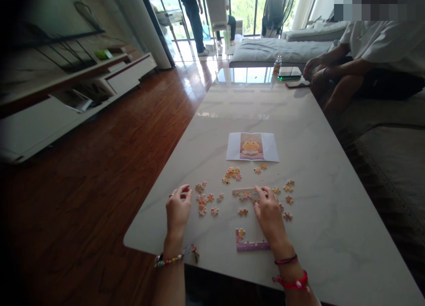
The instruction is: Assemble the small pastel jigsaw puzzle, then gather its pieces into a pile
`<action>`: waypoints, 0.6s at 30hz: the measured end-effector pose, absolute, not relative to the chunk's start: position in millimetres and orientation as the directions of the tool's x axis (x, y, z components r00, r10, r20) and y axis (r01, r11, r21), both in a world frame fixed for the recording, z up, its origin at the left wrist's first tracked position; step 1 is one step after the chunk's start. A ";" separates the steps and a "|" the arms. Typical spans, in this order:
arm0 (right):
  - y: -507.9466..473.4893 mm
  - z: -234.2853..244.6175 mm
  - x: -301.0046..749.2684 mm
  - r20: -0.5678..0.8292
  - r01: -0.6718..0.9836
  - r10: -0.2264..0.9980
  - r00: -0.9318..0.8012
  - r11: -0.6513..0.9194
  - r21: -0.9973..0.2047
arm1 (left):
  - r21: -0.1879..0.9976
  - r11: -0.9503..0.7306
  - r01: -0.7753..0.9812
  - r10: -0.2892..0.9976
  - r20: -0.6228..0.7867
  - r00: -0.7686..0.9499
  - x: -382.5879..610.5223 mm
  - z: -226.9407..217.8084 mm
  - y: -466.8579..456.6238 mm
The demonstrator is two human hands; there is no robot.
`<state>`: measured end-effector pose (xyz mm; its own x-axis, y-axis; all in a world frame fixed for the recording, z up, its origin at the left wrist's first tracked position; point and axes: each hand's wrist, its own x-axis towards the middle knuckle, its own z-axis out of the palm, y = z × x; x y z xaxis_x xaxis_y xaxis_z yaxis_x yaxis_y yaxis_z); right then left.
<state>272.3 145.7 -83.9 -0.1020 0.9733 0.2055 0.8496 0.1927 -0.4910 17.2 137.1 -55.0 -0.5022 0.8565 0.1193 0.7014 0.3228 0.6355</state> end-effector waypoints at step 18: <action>145.7 -85.3 265.0 0.332 0.872 0.939 -0.090 0.236 -0.430 | 0.576 0.342 0.742 0.879 0.083 -0.470 32.1 -73.9 156.1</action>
